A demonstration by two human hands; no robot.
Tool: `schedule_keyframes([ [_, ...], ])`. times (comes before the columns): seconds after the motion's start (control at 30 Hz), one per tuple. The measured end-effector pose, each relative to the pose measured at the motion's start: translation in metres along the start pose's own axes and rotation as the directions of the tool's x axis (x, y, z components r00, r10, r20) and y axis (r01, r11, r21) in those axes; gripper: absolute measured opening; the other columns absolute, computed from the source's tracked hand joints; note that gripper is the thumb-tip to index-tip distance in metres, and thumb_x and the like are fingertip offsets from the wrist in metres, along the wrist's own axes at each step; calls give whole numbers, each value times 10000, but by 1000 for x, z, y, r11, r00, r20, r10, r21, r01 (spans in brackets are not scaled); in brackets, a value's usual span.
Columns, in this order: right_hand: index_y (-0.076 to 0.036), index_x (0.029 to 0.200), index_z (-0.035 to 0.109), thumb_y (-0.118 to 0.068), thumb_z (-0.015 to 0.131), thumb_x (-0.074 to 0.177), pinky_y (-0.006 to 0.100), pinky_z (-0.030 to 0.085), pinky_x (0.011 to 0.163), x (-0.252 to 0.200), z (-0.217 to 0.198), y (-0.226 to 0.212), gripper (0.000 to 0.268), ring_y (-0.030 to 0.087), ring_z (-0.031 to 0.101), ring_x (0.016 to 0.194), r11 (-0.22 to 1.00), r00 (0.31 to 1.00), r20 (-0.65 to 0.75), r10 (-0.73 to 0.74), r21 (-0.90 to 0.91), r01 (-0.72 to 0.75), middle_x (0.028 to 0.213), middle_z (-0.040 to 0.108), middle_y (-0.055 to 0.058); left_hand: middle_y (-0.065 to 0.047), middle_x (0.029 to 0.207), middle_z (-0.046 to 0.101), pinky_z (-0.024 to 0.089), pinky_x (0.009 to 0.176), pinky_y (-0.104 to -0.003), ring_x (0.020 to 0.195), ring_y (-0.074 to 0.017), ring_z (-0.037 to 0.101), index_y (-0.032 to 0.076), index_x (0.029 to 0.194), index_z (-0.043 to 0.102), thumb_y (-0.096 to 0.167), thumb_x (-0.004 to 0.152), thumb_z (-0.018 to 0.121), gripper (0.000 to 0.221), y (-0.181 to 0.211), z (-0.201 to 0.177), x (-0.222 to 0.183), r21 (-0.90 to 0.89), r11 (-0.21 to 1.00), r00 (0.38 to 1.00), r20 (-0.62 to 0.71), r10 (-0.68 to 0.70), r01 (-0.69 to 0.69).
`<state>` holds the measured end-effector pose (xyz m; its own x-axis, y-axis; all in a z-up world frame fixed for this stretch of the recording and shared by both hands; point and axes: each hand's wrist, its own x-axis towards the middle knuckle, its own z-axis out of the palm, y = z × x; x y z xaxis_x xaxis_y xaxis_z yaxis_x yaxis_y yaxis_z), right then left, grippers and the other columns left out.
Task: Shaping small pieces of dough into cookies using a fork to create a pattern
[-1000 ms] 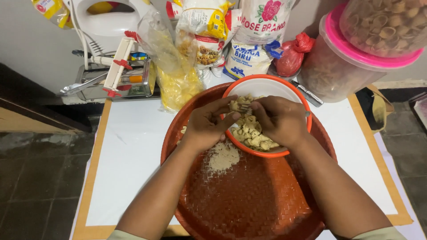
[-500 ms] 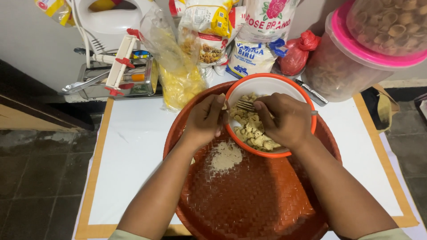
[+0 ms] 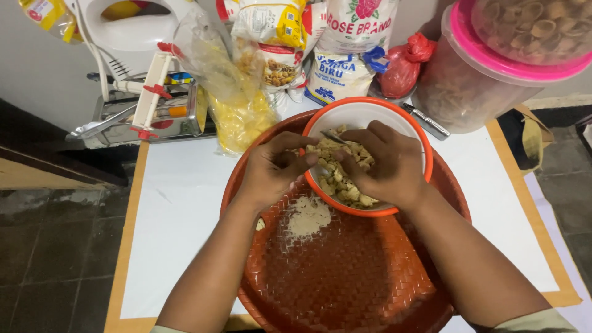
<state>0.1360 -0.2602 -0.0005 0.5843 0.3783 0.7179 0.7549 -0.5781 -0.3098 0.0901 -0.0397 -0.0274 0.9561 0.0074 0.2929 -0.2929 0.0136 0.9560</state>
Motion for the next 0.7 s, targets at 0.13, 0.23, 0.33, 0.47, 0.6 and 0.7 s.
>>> schedule_keyframes([
  [0.13, -188, 1043, 775, -273, 779, 848, 335, 489, 540, 4, -1, -6, 213, 271, 585, 565, 987, 997, -5, -81, 140, 81, 647, 481, 35, -167, 821, 682, 474, 345, -217, 459, -122, 584, -17, 1049, 695, 36, 796, 868, 312, -12, 2, -2, -103, 991, 991, -86, -98, 89],
  [0.23, -145, 1045, 774, -219, 767, 868, 319, 479, 517, 5, -2, -12, 192, 266, 543, 506, 971, 990, -24, -141, 191, 143, 619, 460, 45, -167, 794, 689, 477, 335, -208, 426, -123, 587, -25, 988, 689, 32, 787, 876, 280, -5, 5, -4, -133, 986, 990, -83, -110, 98],
  [0.33, -119, 1055, 778, -200, 796, 865, 325, 468, 487, 8, -4, -13, 207, 253, 506, 465, 953, 980, -36, -198, 226, 201, 600, 456, 51, -168, 754, 722, 467, 325, -213, 363, -116, 564, -32, 952, 708, 30, 805, 861, 222, -2, 5, -5, -124, 985, 989, -68, -131, 121],
  [0.47, -76, 1071, 791, -236, 825, 861, 319, 454, 452, 10, -6, -13, 267, 230, 460, 408, 923, 970, -33, -241, 301, 239, 545, 432, 61, -182, 747, 748, 462, 327, -228, 340, -119, 564, -52, 935, 720, 41, 821, 852, 197, 0, 6, -7, -110, 984, 989, -32, -147, 143],
  [0.6, -87, 1089, 804, -234, 753, 905, 325, 451, 440, 3, -2, -1, 241, 225, 462, 396, 922, 965, -12, -262, 293, 254, 536, 430, 49, -171, 744, 752, 474, 343, -219, 336, -112, 564, -41, 950, 736, 20, 840, 826, 155, -3, 6, -7, -145, 980, 990, -19, -143, 139],
  [0.7, -88, 1092, 806, -355, 609, 998, 307, 438, 424, 4, -2, -3, 345, 193, 430, 386, 913, 971, -18, -238, 338, 230, 531, 430, 25, -202, 823, 766, 491, 373, -227, 353, -126, 573, -51, 1018, 722, 8, 831, 826, 222, -1, 5, -8, -134, 981, 989, 63, -134, 141],
])
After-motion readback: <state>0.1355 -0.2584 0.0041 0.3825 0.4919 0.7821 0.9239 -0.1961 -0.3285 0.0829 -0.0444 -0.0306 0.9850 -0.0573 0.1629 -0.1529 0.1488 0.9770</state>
